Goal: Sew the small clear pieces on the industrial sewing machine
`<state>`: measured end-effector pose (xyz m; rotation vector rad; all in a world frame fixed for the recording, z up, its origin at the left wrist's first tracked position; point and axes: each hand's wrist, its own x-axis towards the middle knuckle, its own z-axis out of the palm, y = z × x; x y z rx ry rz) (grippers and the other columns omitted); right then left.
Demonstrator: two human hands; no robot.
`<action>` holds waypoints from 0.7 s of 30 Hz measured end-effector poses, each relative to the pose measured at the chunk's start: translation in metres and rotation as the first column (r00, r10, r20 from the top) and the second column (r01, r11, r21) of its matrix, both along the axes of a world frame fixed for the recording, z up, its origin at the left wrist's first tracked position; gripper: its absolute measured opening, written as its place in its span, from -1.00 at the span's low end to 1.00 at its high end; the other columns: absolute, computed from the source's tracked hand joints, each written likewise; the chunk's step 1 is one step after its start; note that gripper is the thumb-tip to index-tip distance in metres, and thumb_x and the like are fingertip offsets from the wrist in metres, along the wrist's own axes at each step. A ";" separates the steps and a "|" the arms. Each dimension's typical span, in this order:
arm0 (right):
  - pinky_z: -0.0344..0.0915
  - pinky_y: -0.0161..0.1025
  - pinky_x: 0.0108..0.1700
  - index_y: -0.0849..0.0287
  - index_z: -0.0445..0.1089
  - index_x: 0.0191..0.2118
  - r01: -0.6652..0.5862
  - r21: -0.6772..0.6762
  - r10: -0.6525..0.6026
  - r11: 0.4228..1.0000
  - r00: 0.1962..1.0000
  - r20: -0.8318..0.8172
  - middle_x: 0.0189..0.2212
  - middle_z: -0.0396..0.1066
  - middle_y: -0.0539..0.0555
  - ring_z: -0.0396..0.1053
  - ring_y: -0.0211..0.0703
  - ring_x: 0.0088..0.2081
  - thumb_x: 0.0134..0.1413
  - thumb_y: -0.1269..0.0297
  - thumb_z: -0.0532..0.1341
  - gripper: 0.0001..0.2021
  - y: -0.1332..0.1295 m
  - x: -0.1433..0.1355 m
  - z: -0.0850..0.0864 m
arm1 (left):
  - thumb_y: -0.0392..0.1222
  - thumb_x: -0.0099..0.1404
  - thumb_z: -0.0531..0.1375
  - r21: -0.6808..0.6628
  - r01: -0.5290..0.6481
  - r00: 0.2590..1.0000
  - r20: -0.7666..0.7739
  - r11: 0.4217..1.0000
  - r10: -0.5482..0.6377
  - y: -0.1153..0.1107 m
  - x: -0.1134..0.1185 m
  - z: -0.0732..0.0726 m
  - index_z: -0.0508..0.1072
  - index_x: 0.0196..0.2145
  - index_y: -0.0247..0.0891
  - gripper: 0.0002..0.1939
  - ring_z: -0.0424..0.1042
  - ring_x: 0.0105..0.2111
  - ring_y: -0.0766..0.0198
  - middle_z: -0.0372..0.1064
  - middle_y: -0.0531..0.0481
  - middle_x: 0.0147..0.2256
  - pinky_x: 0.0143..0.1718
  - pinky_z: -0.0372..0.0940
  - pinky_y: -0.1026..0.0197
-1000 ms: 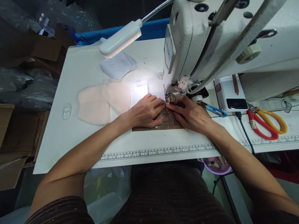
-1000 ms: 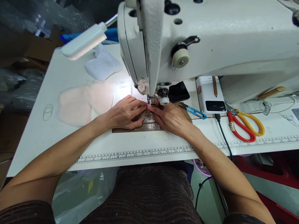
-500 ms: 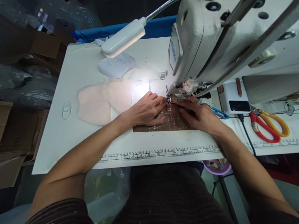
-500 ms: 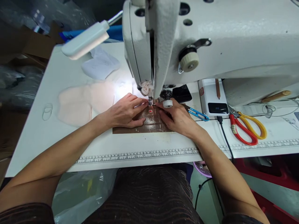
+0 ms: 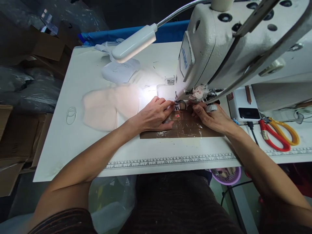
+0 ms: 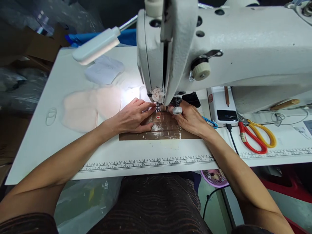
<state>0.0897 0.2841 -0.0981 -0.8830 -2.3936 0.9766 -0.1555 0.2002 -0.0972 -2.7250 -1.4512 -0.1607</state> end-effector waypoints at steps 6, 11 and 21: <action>0.23 -0.29 -0.38 0.23 0.44 -0.17 0.151 0.082 -0.154 0.985 0.987 0.038 -0.45 0.31 0.01 0.29 -0.21 -0.45 0.24 0.12 0.18 -0.74 -0.017 0.005 -0.005 | 0.08 0.43 -0.03 0.026 -0.046 0.999 -0.014 0.999 0.046 -0.003 0.003 -0.003 0.34 0.15 -0.48 -0.40 0.31 -0.06 -0.04 0.31 -0.35 0.10 -0.07 0.22 -0.05; 0.23 -0.27 -0.38 0.21 0.42 -0.27 0.220 0.139 -0.224 0.966 0.975 0.015 -0.45 0.34 0.03 0.29 -0.21 -0.48 0.21 0.21 0.14 -0.81 -0.019 0.000 -0.012 | 0.02 0.42 -0.02 0.053 -0.082 0.996 0.027 0.995 0.081 -0.004 0.004 -0.007 0.34 0.15 -0.43 -0.47 0.32 -0.01 -0.05 0.31 -0.33 0.12 -0.01 0.21 -0.08; 0.34 -0.15 -0.35 0.27 0.40 0.06 0.121 0.330 -0.174 0.936 0.975 0.137 -0.32 0.42 0.18 0.41 -0.04 -0.42 0.30 0.16 0.02 -0.61 -0.027 0.000 -0.023 | 0.12 0.47 -0.07 0.157 -0.542 0.810 -0.163 0.825 0.563 0.000 -0.008 0.022 0.25 0.21 -0.58 -0.33 0.20 0.22 -0.33 0.16 -0.56 0.24 0.23 0.01 -0.36</action>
